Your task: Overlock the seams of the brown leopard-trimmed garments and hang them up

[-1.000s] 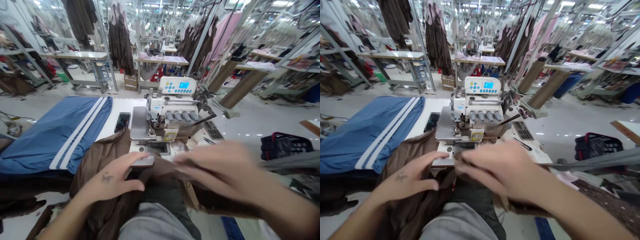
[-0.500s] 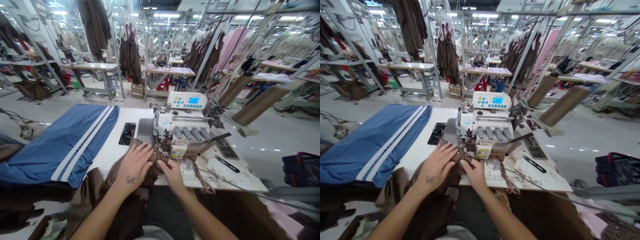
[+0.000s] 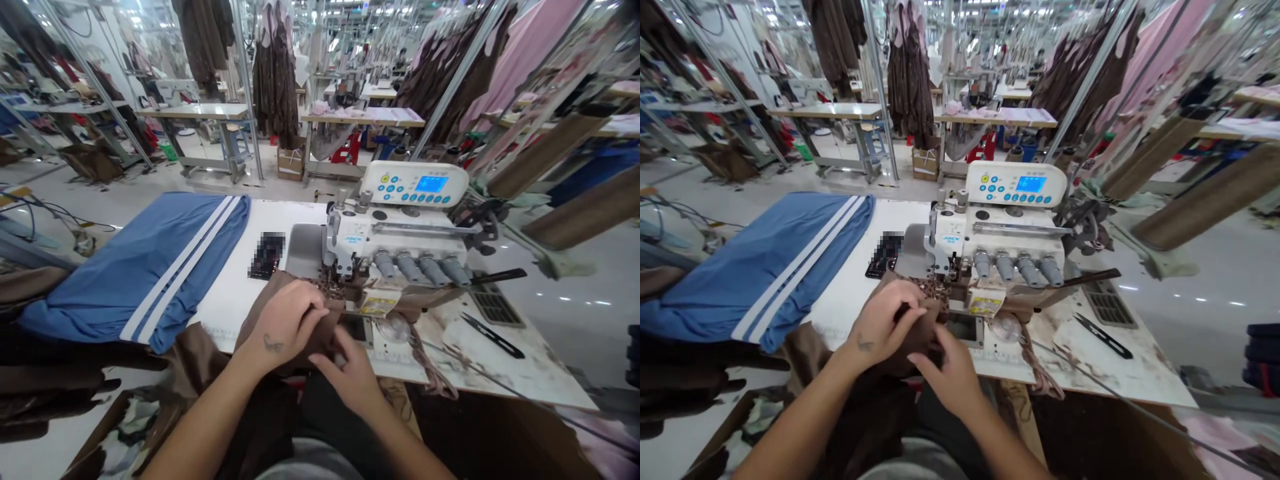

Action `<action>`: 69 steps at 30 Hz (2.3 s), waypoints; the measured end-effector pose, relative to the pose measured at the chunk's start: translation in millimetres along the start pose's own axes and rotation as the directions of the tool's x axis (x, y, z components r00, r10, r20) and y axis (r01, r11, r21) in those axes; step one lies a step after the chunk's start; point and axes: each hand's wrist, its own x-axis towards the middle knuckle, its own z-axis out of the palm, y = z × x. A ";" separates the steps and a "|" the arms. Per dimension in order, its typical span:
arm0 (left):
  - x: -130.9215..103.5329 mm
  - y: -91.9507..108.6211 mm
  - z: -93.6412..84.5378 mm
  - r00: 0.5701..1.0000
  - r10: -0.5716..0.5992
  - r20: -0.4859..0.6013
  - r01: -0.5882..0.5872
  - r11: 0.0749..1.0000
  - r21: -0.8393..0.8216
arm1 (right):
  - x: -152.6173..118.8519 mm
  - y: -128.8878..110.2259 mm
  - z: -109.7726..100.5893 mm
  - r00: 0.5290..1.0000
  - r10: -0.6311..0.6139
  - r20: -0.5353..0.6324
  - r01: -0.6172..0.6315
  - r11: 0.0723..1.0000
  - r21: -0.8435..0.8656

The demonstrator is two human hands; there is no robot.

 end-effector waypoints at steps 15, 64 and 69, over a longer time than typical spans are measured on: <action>-0.7 -15.0 6.3 0.991 -0.114 -0.069 0.124 0.978 0.169 | 6.2 12.3 7.8 0.992 0.030 0.122 -0.013 0.990 -0.140; -159.2 6.7 -40.0 0.428 -0.903 0.024 0.865 0.402 -0.302 | -6.0 14.9 8.7 0.967 -0.248 0.050 0.253 0.947 -0.196; -162.6 7.8 -35.1 0.414 -0.908 0.058 0.857 0.368 -0.362 | -3.4 10.6 13.2 0.982 -0.183 -0.053 0.171 0.968 -0.184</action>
